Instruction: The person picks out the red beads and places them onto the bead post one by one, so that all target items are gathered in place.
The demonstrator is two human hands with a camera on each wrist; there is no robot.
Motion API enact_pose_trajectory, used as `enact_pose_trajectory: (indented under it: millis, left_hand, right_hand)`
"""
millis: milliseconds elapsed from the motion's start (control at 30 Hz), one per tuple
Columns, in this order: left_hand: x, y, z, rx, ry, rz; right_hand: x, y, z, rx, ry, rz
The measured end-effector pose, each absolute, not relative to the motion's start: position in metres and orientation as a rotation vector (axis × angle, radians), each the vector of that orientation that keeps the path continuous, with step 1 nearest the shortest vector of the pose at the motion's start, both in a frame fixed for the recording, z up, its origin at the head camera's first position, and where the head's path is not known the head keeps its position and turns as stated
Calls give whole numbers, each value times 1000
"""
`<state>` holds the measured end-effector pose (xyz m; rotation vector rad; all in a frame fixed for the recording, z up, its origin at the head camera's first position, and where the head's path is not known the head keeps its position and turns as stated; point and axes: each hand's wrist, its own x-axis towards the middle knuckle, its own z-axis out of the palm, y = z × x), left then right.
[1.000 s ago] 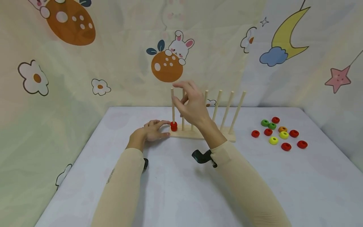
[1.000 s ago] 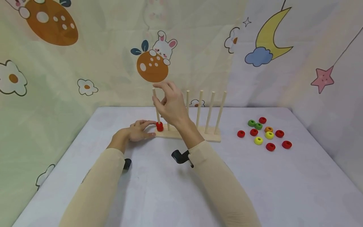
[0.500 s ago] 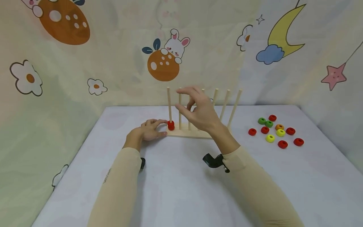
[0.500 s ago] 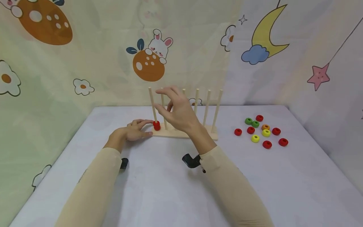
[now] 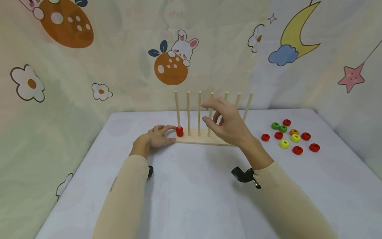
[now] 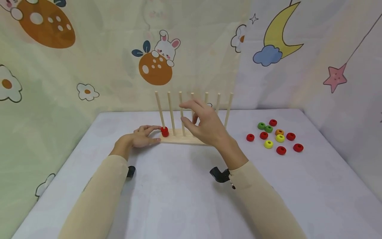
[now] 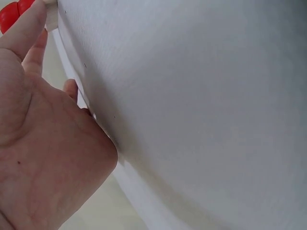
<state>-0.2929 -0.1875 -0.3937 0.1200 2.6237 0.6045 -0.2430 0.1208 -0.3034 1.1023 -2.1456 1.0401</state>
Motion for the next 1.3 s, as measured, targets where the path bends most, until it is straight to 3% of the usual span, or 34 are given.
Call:
enact_pose_trajectory:
  millis: [1300]
  left_hand:
    - [-297,-194,-402,123,2605,657]
  right_hand:
    - [-215,224,-344,915,-2161,1043]
